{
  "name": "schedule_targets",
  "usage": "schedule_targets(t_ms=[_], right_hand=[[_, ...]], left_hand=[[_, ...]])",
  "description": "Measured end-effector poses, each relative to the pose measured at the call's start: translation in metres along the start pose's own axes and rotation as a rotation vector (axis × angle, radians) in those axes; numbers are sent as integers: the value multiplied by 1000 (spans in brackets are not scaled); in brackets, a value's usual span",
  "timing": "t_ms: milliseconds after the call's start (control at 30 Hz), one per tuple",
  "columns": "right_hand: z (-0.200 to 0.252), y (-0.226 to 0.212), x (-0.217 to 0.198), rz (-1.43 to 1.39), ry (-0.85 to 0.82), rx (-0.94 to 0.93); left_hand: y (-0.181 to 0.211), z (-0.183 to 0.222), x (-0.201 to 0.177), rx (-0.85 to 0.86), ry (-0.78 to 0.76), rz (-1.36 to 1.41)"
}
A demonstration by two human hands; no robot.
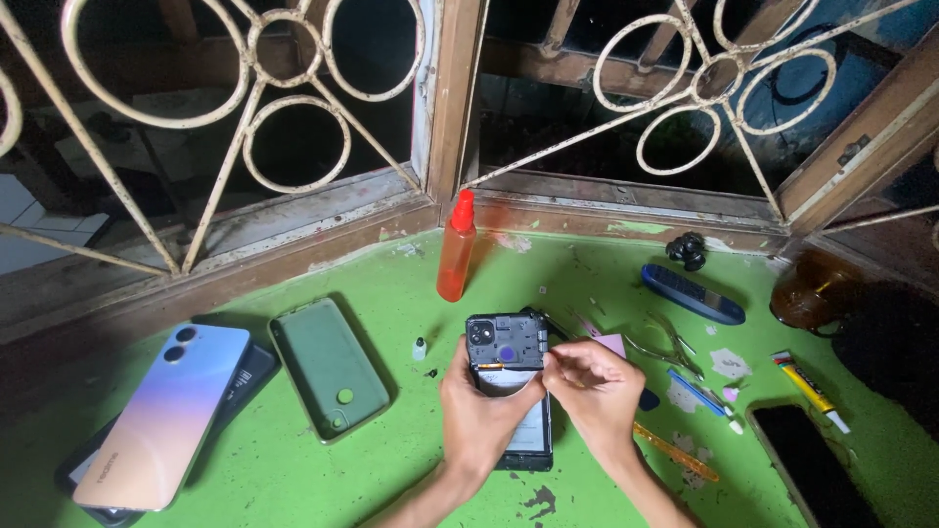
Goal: Cleaning the internal frame and components of a disassembled smartphone using a cloth and a brush.
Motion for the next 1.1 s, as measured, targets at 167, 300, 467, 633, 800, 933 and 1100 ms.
schedule_targets(t_ms=[167,300,467,633,800,933,1100], right_hand=[[-7,1,5,-151,-64,125],[-9,2,7,-168,-102,162],[-12,8,15,-238,-180,321],[-17,18,18,-280,-220,409],[-17,27,21,-278,-213,513],[-16,34,24,-243,-216,581],[-37,24,15,-239,-345,631]], left_hand=[[0,0,0,-108,45,50],[-12,-1,0,-151,55,89],[-24,-4,-2,-238,134,146],[-20,-5,-2,-245,99,119],[-20,-5,-3,-246,75,71],[-26,-6,-1,-273,69,46],[-41,-12,2,-389,-41,35]])
Point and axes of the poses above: each hand's wrist, its own z-axis away from the middle knuckle, its own x-axis out of the palm, y = z × x, the point moved 7 cm from there along -z, towards the middle knuckle, and after that the axes turned 12 degrees about x, right-handed, at the moved point
